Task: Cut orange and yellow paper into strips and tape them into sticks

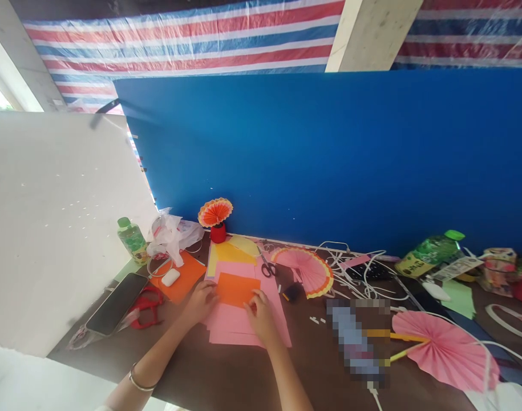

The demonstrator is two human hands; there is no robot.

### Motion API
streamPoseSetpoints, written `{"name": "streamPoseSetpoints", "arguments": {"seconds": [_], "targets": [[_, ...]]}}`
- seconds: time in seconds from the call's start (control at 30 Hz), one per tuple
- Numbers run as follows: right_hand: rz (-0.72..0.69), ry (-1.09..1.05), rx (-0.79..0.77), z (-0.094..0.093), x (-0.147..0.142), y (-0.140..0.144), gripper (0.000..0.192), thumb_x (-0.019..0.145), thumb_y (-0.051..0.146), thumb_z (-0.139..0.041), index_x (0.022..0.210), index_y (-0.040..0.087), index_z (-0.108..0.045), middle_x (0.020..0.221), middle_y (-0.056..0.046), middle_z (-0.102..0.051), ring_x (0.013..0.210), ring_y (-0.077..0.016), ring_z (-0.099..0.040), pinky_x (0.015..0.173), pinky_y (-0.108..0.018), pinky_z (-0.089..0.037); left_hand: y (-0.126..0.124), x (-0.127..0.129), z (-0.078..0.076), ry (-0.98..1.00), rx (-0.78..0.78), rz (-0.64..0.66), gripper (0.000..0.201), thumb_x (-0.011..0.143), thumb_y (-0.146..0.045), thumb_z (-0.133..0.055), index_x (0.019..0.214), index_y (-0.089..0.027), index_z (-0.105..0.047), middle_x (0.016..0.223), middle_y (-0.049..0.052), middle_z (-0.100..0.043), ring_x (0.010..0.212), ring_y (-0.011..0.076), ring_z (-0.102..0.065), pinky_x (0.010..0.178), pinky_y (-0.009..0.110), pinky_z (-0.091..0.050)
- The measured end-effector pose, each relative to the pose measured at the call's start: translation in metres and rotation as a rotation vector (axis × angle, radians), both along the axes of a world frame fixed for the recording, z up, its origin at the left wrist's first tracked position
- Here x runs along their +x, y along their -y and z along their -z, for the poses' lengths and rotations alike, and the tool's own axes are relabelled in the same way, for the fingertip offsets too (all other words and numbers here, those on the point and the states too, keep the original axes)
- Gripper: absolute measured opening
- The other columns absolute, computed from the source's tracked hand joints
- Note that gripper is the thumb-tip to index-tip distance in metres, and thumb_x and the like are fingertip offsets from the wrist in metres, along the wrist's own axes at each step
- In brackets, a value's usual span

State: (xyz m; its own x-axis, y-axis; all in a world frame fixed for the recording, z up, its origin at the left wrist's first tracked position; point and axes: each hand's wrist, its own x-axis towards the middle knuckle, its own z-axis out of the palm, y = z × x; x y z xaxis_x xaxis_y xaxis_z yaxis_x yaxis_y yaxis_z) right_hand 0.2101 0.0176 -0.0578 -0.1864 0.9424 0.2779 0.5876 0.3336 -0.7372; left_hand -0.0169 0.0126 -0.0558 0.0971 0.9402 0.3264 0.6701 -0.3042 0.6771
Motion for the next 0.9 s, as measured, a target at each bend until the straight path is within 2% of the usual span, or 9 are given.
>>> {"name": "streamPoseSetpoints", "arguments": {"seconds": [0.27, 0.57, 0.9], "targets": [[0.013, 0.054, 0.010, 0.004, 0.000, 0.000, 0.014, 0.079, 0.025, -0.046, 0.066, 0.022, -0.046, 0.111, -0.011, -0.051, 0.105, -0.0226, -0.051, 0.089, -0.039, -0.042, -0.001, 0.000, 0.004, 0.007, -0.020, -0.030, 0.016, 0.078, -0.029, -0.052, 0.068, -0.017, -0.056, 0.103, 0.008, -0.055, 0.101, 0.0226, -0.052, 0.089, 0.040, -0.045], [0.020, 0.070, 0.046, 0.012, -0.001, -0.004, 0.016, 0.079, 0.025, -0.045, 0.063, 0.022, -0.044, 0.107, -0.012, -0.052, 0.105, -0.0238, -0.050, 0.090, -0.041, -0.041, -0.003, 0.001, 0.010, -0.025, -0.001, -0.005, 0.012, 0.079, -0.025, -0.051, 0.071, -0.016, -0.055, 0.106, 0.010, -0.053, 0.105, 0.0230, -0.048, 0.092, 0.041, -0.043], [0.007, 0.081, -0.009, -0.001, -0.002, 0.000, 0.015, 0.079, 0.025, -0.044, 0.064, 0.021, -0.044, 0.109, -0.011, -0.052, 0.106, -0.0229, -0.049, 0.091, -0.040, -0.039, -0.003, 0.001, 0.002, 0.005, -0.064, -0.026, 0.005, 0.074, -0.019, -0.054, 0.074, -0.015, -0.058, 0.105, 0.010, -0.052, 0.101, 0.0221, -0.051, 0.090, 0.040, -0.045]]}}
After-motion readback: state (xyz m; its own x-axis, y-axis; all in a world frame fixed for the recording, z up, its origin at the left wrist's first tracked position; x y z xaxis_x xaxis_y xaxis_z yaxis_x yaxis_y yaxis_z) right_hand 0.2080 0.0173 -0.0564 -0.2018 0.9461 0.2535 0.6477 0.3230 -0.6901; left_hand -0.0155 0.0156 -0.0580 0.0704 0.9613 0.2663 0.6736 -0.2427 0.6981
